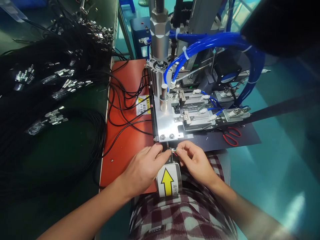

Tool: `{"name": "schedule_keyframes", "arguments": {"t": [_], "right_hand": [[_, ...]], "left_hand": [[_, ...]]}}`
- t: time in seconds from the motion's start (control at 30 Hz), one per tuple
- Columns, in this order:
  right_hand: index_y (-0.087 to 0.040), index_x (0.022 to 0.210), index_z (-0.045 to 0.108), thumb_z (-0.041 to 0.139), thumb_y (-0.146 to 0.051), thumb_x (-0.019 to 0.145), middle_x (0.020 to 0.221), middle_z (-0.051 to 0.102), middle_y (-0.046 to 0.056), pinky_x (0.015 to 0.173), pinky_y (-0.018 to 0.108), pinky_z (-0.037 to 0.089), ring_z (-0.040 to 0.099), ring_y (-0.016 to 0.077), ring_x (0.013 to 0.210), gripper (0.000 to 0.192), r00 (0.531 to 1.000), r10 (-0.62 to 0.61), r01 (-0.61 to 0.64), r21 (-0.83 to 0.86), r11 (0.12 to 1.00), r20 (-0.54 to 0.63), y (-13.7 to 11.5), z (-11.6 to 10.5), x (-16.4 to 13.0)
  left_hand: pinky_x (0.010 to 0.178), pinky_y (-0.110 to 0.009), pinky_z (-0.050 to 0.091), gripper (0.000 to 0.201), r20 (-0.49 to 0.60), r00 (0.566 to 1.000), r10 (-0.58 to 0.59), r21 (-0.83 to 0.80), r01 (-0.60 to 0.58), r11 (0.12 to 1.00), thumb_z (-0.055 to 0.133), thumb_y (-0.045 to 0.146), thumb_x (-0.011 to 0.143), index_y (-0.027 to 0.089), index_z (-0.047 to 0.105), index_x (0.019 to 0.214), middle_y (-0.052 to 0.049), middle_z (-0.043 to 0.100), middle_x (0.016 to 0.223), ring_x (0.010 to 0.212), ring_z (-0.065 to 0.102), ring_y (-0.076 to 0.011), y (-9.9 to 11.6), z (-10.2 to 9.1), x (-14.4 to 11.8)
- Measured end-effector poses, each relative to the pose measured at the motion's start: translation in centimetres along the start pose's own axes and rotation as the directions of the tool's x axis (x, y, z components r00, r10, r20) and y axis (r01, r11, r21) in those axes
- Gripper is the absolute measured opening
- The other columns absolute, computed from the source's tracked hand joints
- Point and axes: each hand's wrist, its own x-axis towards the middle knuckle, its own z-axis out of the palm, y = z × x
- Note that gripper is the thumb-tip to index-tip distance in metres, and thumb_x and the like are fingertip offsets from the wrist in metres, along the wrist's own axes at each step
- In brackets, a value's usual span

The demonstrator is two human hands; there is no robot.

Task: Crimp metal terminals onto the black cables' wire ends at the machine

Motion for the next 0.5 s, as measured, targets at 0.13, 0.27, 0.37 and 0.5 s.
{"name": "schedule_keyframes", "arguments": {"t": [0.13,0.27,0.37,0.5], "right_hand": [[-0.02,0.077,0.05,0.048,-0.026,0.09,0.067,0.049,-0.003,0.053,0.025,0.038,0.047,0.0121,0.056,0.014,0.995,-0.084,0.076,-0.147,0.986,-0.053,-0.06,0.04,-0.11],[-0.021,0.077,0.05,0.047,-0.024,0.091,0.069,0.05,-0.002,0.052,0.025,0.039,0.049,0.012,0.055,0.014,0.994,-0.084,0.071,-0.168,0.983,-0.069,-0.47,0.17,-0.22],[-0.021,0.078,0.049,0.047,-0.026,0.091,0.07,0.05,-0.002,0.052,0.025,0.039,0.051,0.012,0.054,0.015,0.998,-0.036,0.029,-0.125,0.992,-0.049,-0.65,0.17,-0.25],[-0.021,0.078,0.05,0.047,-0.028,0.091,0.068,0.05,-0.002,0.052,0.025,0.039,0.05,0.0131,0.055,0.015,0.999,-0.033,0.028,-0.143,0.989,-0.038,-0.62,0.04,-0.27]], "left_hand": [[0.056,-0.029,0.049,0.031,0.0,1.0,-0.002,0.005,0.002,1.0,0.034,0.013,0.093,0.009,0.062,0.106,-0.008,0.054,0.078,0.065,0.053,-0.0179,0.05,0.03,0.04],[0.058,-0.028,0.05,0.032,0.002,1.0,-0.003,0.007,0.003,1.0,0.033,0.013,0.094,0.01,0.062,0.106,-0.007,0.054,0.079,0.066,0.054,-0.0179,0.0,-0.08,0.14],[0.059,-0.029,0.05,0.032,0.013,1.0,-0.012,0.0,0.012,1.0,0.033,0.013,0.093,0.01,0.062,0.106,-0.008,0.054,0.08,0.067,0.054,-0.018,-0.01,-0.13,0.11],[0.059,-0.029,0.051,0.032,0.024,1.0,-0.019,-0.006,0.019,1.0,0.033,0.013,0.093,0.01,0.061,0.108,-0.008,0.054,0.081,0.068,0.054,-0.0185,0.03,-0.05,0.02]]}}
